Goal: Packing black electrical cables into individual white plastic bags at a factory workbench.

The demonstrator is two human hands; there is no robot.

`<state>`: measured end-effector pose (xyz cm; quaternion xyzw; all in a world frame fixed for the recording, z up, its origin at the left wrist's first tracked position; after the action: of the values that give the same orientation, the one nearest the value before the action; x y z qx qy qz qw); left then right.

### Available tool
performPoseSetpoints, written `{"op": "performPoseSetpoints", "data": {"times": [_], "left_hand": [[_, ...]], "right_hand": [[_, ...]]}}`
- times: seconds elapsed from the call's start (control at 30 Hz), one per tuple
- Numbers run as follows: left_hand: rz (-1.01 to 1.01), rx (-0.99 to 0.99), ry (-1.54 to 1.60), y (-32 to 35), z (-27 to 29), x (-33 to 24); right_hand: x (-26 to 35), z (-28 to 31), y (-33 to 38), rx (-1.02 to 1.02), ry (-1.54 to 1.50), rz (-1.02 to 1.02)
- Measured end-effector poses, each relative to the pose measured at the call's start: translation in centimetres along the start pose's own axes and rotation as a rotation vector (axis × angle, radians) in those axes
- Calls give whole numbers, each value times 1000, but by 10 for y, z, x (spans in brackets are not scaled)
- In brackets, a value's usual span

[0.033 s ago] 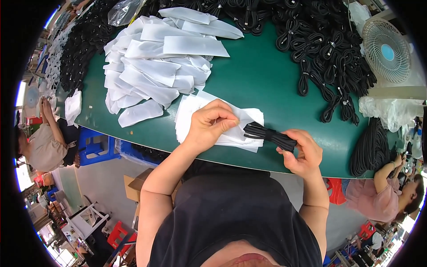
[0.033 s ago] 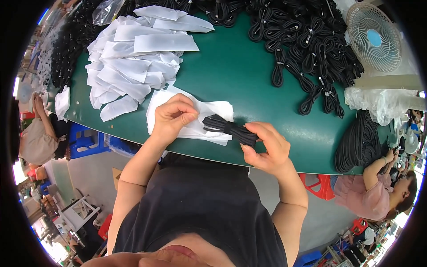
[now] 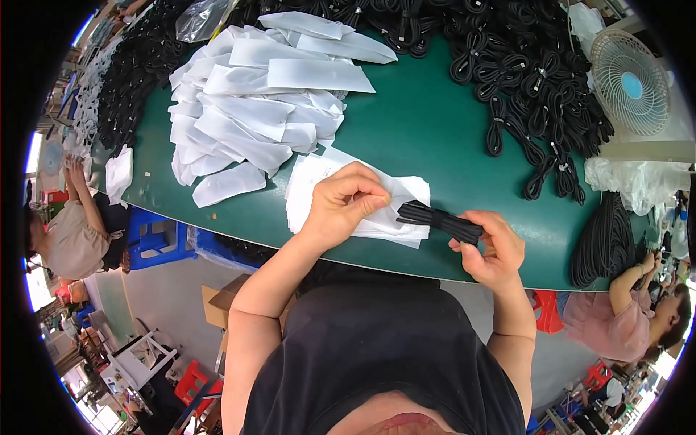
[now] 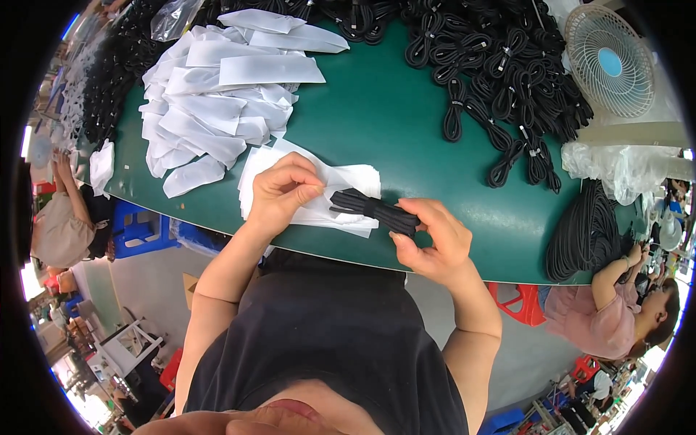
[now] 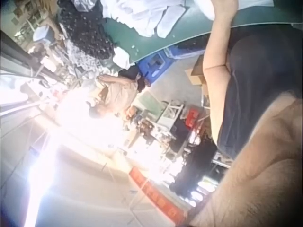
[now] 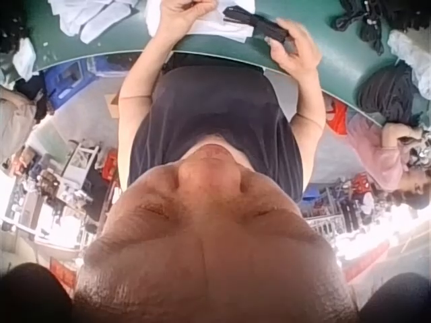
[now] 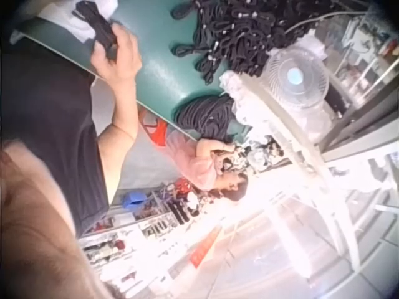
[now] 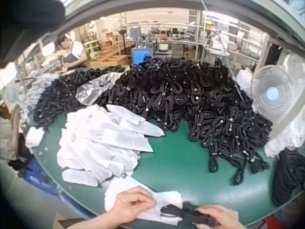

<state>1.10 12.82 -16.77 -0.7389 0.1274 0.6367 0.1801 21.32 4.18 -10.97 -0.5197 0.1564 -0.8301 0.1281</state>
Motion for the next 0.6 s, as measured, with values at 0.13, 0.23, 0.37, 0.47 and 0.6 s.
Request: {"op": "performPoseSetpoints", "data": {"times": [0.13, 0.23, 0.37, 0.47, 0.6], "left_hand": [[19, 30, -5, 0, -2, 0], [-20, -25, -83, -1, -3, -5], [-154, 2, -171, -2, -18, -33], [-208, 83, -167, -6, -36, -59], [-132, 134, 35, -19, -40, -69]], "right_hand": [[11, -7, -10, 98, 5, 11], [51, -24, -13, 222, 347, 419], [59, -30, -24, 229, 294, 470], [56, -16, -40, 109, 282, 416], [60, 7, -53, -64, 267, 463]]}}
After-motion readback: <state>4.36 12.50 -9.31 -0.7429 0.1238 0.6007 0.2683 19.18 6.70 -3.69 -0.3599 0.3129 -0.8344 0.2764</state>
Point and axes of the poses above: each hand's wrist, its own y-axis away from the middle knuckle, its own z-axis out of the back of the hand, x = y × z, the point moved 8 cm from there along -y, towards the middle knuckle
